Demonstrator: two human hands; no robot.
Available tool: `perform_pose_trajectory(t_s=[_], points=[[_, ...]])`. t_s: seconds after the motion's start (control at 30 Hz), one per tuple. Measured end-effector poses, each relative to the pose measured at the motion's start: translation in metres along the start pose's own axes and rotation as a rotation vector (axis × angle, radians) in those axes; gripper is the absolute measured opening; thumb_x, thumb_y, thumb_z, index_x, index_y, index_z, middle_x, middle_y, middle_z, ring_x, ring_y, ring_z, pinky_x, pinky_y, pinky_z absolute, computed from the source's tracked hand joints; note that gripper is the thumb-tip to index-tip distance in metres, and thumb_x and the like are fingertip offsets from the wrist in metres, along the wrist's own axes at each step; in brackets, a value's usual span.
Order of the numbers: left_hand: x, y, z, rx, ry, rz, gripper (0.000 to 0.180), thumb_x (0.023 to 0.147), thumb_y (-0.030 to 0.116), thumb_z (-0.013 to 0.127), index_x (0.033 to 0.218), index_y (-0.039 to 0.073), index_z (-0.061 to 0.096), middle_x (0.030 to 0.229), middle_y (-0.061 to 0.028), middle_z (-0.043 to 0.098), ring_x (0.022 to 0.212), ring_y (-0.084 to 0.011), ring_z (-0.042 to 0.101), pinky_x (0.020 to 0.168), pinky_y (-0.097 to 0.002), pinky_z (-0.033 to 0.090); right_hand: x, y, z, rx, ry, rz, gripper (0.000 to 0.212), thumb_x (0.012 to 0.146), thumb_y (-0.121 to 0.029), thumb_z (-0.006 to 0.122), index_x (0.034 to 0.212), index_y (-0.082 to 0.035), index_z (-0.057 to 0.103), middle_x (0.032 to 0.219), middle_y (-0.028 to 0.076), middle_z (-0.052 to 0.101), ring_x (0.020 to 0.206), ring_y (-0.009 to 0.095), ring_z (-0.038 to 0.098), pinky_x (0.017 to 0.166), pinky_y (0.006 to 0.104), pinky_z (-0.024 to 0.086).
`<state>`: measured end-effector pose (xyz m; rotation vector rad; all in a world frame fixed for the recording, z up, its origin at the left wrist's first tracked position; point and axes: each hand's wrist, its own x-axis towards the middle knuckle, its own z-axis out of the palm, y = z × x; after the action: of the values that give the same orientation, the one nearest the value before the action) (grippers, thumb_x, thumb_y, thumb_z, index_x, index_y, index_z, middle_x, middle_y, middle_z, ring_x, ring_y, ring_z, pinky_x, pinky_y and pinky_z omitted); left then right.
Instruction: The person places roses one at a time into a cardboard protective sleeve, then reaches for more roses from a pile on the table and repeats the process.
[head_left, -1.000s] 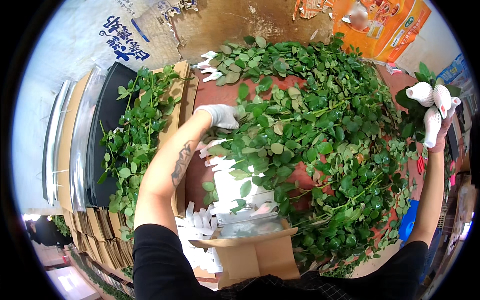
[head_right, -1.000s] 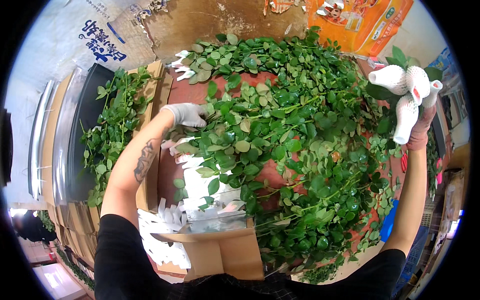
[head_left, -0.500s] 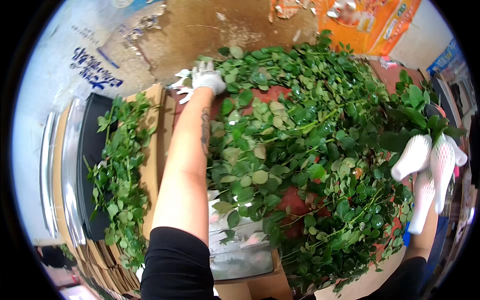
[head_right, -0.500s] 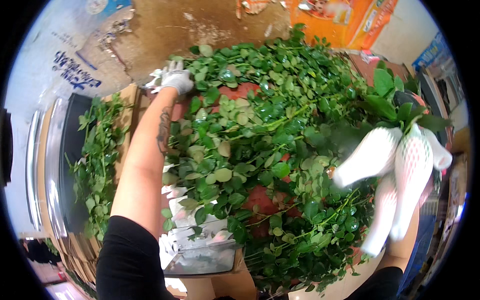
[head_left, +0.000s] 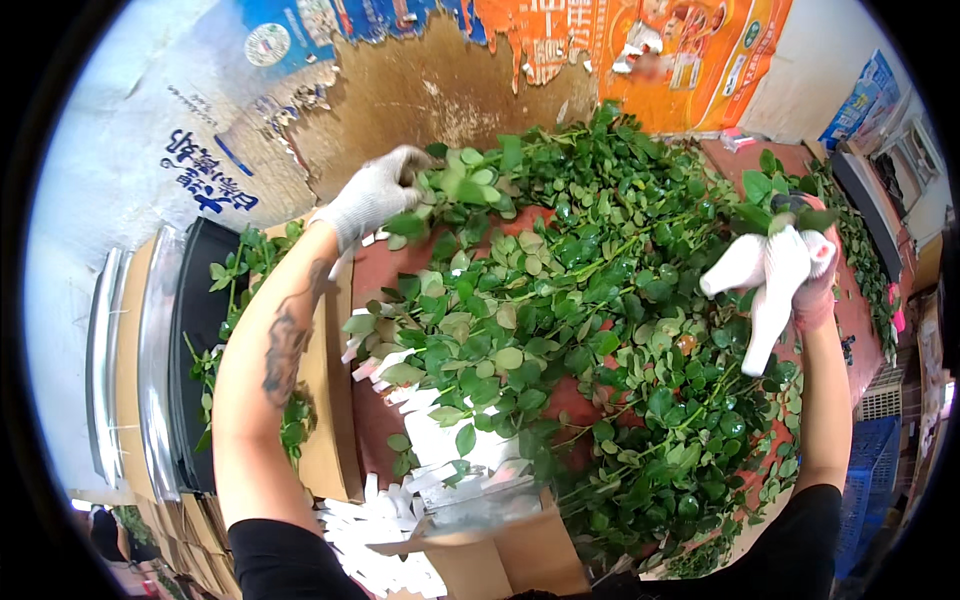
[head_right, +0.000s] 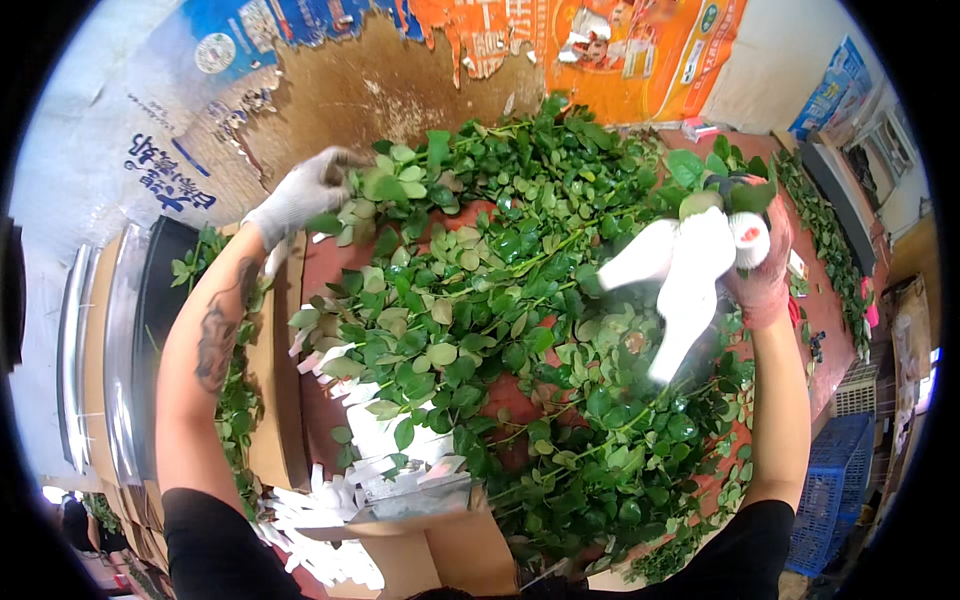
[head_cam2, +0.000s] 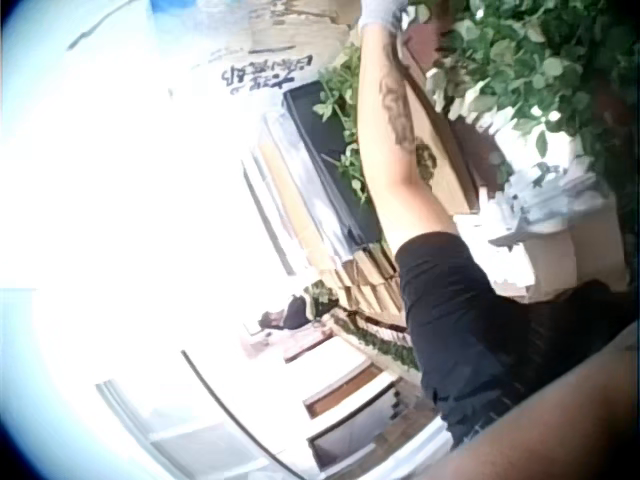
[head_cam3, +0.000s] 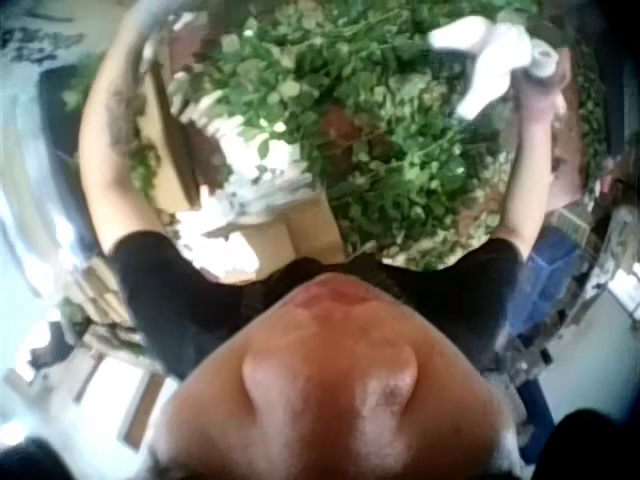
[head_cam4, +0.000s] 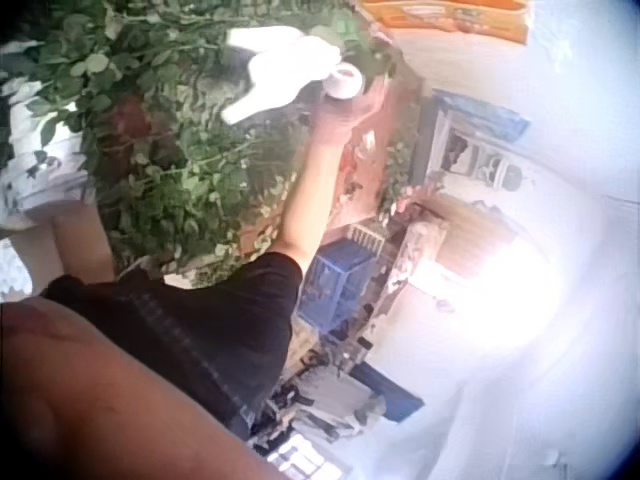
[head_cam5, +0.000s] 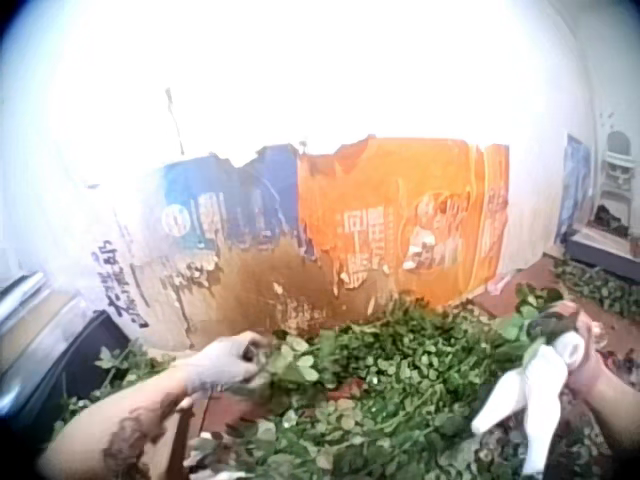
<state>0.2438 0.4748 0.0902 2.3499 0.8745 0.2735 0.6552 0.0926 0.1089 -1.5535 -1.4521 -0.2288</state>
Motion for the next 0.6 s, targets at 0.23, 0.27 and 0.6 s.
perform_pose_trajectory(t_s=[0.23,0.27,0.6], points=[[-0.138,0.044,0.015,-1.442,-0.202,-0.162,0.058,0.088,0.005,0.055,0.140,0.001,0.030,0.132,-0.0144,0.049,0.094,-0.0252,0.064,0.078,-0.0381,0.056,0.021,-0.122,-0.015,0.080,0.029,-0.156,0.052,0.066,-0.013,0.073,0.113,-0.003,0.055,0.105,0.017,0.060,0.104,0.032,0.058,0.093,0.0418,0.046],[-0.156,0.026,0.023,-1.646,-0.312,-0.098,0.057,0.089,0.005,0.053,0.141,0.001,0.030,0.134,-0.0159,0.047,0.093,-0.0257,0.064,0.077,-0.0374,0.057,0.023,-0.156,0.007,-0.131,-0.142,-0.318,0.045,0.065,-0.013,0.071,0.107,-0.007,0.058,0.103,0.015,0.060,0.101,0.031,0.058,0.089,0.0410,0.047],[-0.233,0.047,0.095,-1.497,-0.252,-0.227,0.050,0.085,0.002,0.059,0.131,-0.004,0.043,0.123,-0.0149,0.056,0.108,-0.0222,0.058,0.092,-0.0319,0.050,-0.043,-0.201,0.215,-0.371,-0.852,-0.870,0.039,0.078,-0.019,0.054,0.117,-0.024,0.056,0.105,0.011,0.052,0.096,0.029,0.052,0.082,0.0380,0.043]])
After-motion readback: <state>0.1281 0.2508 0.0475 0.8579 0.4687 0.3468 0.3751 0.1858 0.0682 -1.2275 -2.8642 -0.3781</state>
